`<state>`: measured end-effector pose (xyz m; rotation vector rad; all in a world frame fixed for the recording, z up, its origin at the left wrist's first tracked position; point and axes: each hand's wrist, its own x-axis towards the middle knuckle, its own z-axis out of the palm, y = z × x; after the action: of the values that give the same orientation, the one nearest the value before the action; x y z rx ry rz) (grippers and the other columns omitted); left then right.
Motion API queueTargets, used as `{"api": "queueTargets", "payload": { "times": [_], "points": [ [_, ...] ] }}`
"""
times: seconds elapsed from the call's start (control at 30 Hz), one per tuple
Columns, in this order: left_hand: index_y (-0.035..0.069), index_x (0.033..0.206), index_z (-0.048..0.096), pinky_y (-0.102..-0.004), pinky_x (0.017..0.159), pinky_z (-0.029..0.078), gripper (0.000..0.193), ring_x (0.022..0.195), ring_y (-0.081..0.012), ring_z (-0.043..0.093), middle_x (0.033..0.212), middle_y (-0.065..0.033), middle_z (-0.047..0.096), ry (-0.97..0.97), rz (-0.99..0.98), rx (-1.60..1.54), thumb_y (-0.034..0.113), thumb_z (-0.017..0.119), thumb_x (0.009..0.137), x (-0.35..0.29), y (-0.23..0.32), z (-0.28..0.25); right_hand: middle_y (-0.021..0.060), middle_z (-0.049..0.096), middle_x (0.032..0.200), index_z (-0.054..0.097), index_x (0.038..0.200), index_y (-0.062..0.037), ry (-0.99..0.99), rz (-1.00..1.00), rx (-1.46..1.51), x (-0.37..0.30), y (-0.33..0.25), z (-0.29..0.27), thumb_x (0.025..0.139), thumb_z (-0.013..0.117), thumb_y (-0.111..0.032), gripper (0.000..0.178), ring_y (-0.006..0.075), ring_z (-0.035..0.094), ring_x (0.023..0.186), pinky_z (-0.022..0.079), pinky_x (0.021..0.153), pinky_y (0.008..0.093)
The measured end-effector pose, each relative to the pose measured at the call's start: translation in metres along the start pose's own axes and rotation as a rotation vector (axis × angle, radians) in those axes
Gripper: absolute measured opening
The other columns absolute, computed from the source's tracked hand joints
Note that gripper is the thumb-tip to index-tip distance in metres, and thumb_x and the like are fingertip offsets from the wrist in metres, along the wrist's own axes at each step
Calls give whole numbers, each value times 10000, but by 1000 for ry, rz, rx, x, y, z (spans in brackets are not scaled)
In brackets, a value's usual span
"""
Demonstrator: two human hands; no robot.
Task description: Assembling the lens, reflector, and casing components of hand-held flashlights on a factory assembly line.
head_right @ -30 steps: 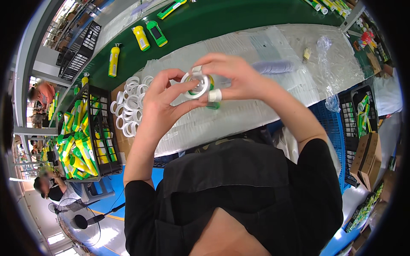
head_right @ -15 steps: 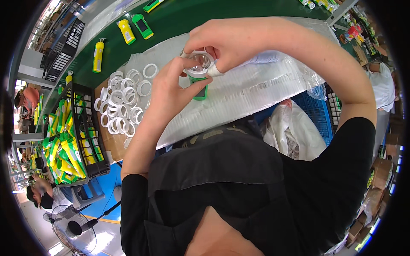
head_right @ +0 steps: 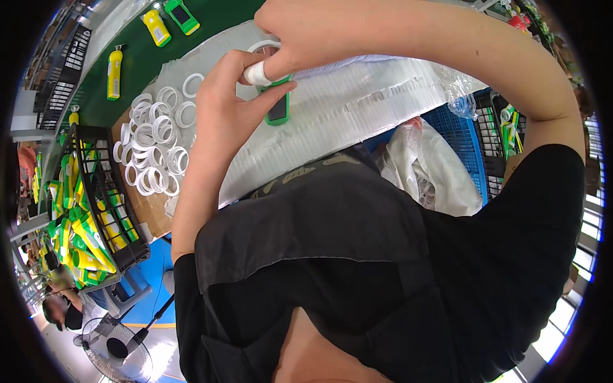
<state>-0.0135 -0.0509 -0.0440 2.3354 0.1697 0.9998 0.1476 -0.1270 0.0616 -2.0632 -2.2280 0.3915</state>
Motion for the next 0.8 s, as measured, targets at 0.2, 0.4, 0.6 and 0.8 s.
{"api": "queueTargets", "payload": {
  "times": [0.2, 0.4, 0.6, 0.8],
  "points": [
    [65, 960, 620, -302, 626, 499, 396, 725, -187, 613, 914, -51, 687, 65, -5, 15, 139, 867, 660, -3, -5, 3, 124, 591, 954, 567, 1093, 34, 205, -417, 32, -12, 5, -6, 781, 691, -163, 390, 282, 607, 840, 519, 754, 404],
    [81, 945, 623, -296, 612, 485, 377, 712, -182, 603, 886, -44, 684, 36, -64, 23, 141, 865, 661, 0, -2, 2, 118, 609, 877, 579, 966, 20, -150, 208, -293, 1, -8, 4, 806, 707, -308, 386, 301, 609, 773, 481, 686, 431],
    [77, 947, 623, -293, 618, 488, 386, 705, -166, 600, 851, -34, 669, 53, 15, 53, 140, 867, 655, -2, 0, 9, 118, 604, 846, 594, 895, 10, 107, -142, 61, -12, 3, 11, 819, 696, -329, 361, 297, 601, 717, 471, 630, 425],
    [125, 958, 586, -382, 584, 479, 410, 705, -255, 615, 786, -56, 602, 72, -50, -24, 162, 854, 650, 3, -11, 11, 103, 581, 879, 594, 1012, -16, 285, -263, 179, -12, 12, 17, 836, 701, -336, 381, 253, 569, 717, 460, 615, 376]
  ]
}}
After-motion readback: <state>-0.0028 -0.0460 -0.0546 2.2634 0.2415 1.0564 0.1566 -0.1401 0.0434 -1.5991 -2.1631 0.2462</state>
